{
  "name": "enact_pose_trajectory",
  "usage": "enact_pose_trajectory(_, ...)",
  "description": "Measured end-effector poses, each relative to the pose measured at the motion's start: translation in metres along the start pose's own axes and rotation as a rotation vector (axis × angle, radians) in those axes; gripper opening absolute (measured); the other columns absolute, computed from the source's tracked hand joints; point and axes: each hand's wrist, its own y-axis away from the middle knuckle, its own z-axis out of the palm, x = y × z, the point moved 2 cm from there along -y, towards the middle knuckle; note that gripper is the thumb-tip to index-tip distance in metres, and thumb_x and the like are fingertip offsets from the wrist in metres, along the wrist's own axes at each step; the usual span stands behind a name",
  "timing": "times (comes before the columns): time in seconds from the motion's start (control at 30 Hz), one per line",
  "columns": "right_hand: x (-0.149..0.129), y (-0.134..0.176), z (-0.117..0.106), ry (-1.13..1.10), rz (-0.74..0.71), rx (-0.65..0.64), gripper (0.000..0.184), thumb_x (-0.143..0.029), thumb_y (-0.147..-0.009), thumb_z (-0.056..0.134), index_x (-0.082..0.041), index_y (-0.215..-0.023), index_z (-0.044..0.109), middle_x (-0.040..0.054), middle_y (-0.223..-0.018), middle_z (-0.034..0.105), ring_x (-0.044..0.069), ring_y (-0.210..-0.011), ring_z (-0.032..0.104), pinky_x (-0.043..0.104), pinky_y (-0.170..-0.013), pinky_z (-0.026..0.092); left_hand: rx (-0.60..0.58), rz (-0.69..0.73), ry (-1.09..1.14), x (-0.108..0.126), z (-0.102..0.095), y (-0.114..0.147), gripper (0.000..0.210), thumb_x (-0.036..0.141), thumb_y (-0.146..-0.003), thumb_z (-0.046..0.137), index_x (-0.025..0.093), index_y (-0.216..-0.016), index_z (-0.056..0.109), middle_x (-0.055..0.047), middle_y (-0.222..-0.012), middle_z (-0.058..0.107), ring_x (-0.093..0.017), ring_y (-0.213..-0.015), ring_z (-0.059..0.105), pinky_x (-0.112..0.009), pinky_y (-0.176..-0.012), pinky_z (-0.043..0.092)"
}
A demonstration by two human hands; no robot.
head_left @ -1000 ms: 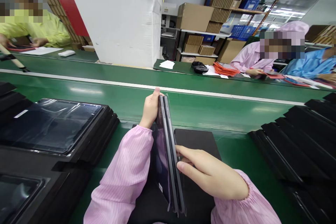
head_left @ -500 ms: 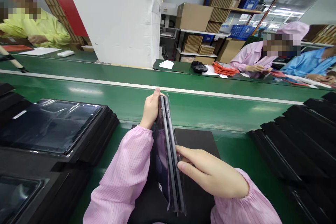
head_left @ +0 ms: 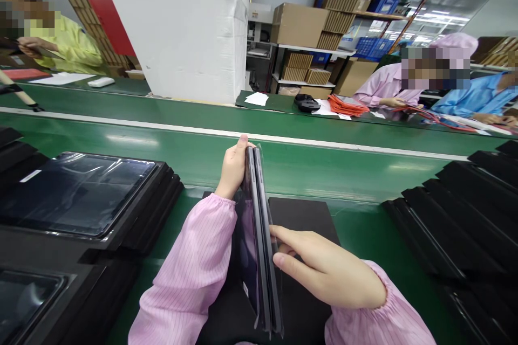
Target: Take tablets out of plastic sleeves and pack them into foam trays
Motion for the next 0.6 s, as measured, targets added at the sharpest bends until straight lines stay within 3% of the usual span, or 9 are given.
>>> enact_pose_trajectory(0.33, -0.007, 0.002, 0.001, -0.027, 0.019, 0.040, 0.032, -0.025, -0.095, 0.048, -0.019, -0.126, 0.054, 0.0015, -0.093, 0.070, 0.016, -0.079, 0.065, 0.029, -0.071, 0.047, -0.030, 0.014, 0.022, 0.006, 0.005, 0.005, 0.063, 0.076, -0.080, 0.046, 0.017, -0.059, 0.056, 0.002, -0.050, 0.047, -0.009, -0.042, 0.043, -0.022, -0.041, 0.036)
enact_pose_trajectory(0.6, -0.012, 0.005, 0.001, -0.065, 0.077, 0.163, 0.034, -0.026, -0.091, 0.053, -0.018, -0.124, 0.055, 0.0029, -0.100, 0.070, 0.017, -0.078, 0.066, 0.033, -0.075, 0.049, -0.062, 0.041, 0.008, 0.020, 0.017, 0.018, 0.063, 0.076, -0.081, 0.045, 0.017, -0.062, 0.058, 0.001, -0.050, 0.050, -0.010, -0.040, 0.043, -0.024, -0.039, 0.033)
